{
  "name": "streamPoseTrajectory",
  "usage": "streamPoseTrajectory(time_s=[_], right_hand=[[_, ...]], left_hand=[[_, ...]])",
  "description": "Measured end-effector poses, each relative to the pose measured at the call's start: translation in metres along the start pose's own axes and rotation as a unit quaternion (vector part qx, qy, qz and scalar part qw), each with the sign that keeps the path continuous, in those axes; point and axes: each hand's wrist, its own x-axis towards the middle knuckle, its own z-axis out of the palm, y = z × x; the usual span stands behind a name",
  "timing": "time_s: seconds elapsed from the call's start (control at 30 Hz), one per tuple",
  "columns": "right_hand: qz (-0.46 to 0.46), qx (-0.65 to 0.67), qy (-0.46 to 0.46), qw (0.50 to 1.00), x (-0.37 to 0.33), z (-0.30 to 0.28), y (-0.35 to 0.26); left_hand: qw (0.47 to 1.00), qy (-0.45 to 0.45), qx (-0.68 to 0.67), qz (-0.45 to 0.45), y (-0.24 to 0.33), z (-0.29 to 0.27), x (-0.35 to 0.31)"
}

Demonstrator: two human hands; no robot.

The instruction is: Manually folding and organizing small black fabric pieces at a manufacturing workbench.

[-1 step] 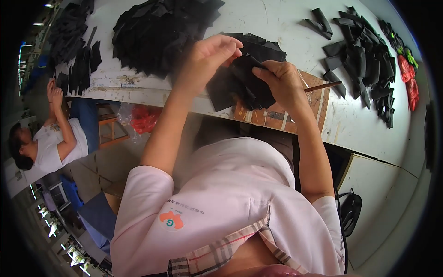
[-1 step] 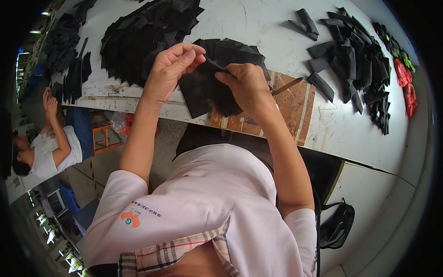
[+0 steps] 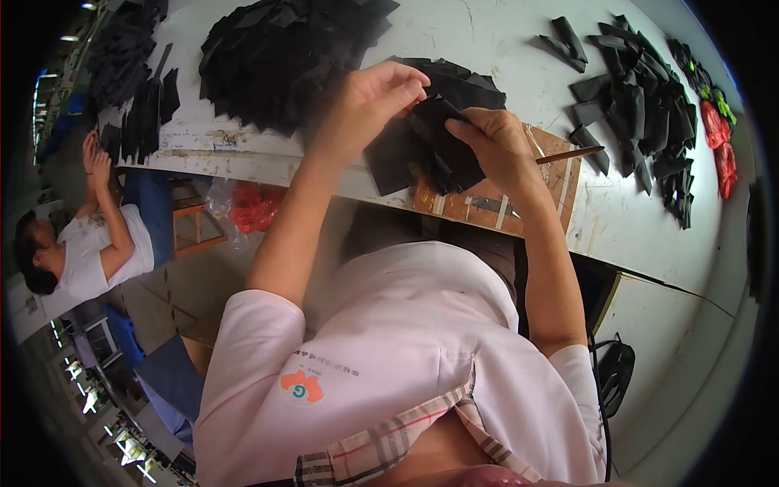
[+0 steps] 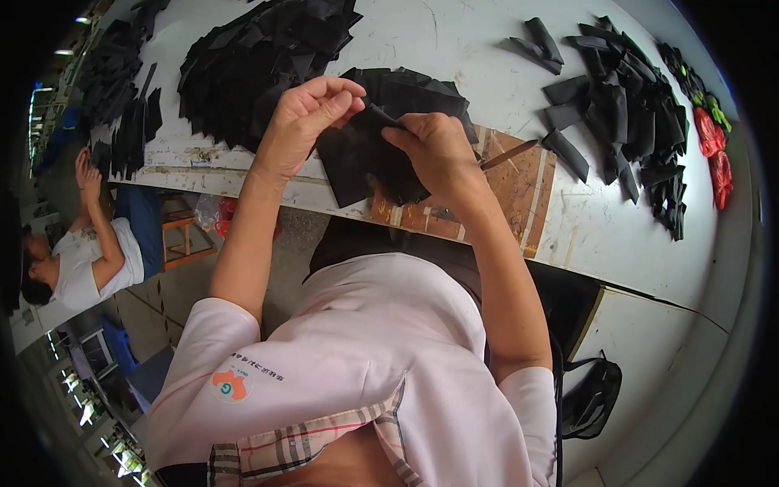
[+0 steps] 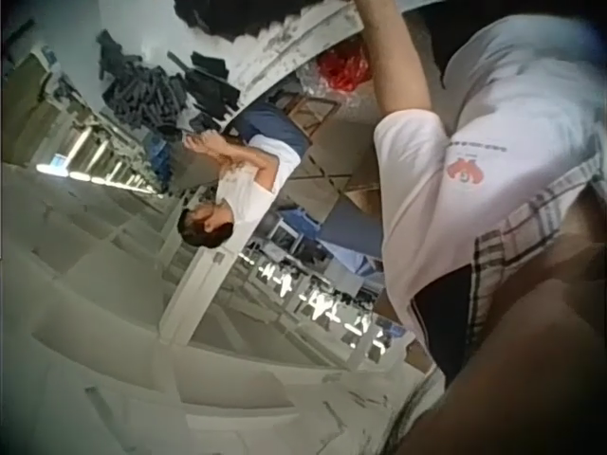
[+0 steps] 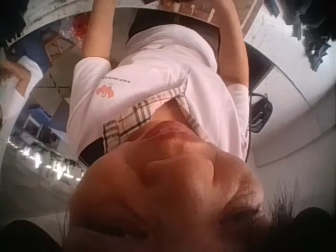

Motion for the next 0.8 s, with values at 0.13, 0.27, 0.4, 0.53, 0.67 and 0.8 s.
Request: streamPoseTrajectory(time_s=[0.13,0.27,0.4,0.53,0.67,0.8], right_hand=[[-0.208,-0.130,0.105,0.964,0.010,0.013,0.021],[-0.167,-0.151,0.189,0.956,0.014,0.013,0.018],[-0.168,-0.165,0.210,0.949,0.010,0.012,0.012],[-0.250,-0.246,0.172,0.921,0.015,0.009,0.027],[-0.345,-0.230,0.148,0.898,0.014,0.003,0.035],[-0.366,-0.293,0.116,0.876,0.006,0.000,0.025]], left_hand=[[0.988,0.019,0.140,0.061,-0.016,-0.007,0.001],[0.986,0.030,0.147,0.073,-0.019,-0.007,0.001],[0.969,0.100,0.192,0.115,-0.014,-0.006,-0.006],[0.954,0.128,0.196,0.189,-0.017,0.004,-0.012],[0.961,0.119,0.152,0.198,-0.020,0.008,-0.021],[0.954,0.124,0.176,0.207,-0.026,0.015,-0.031]])
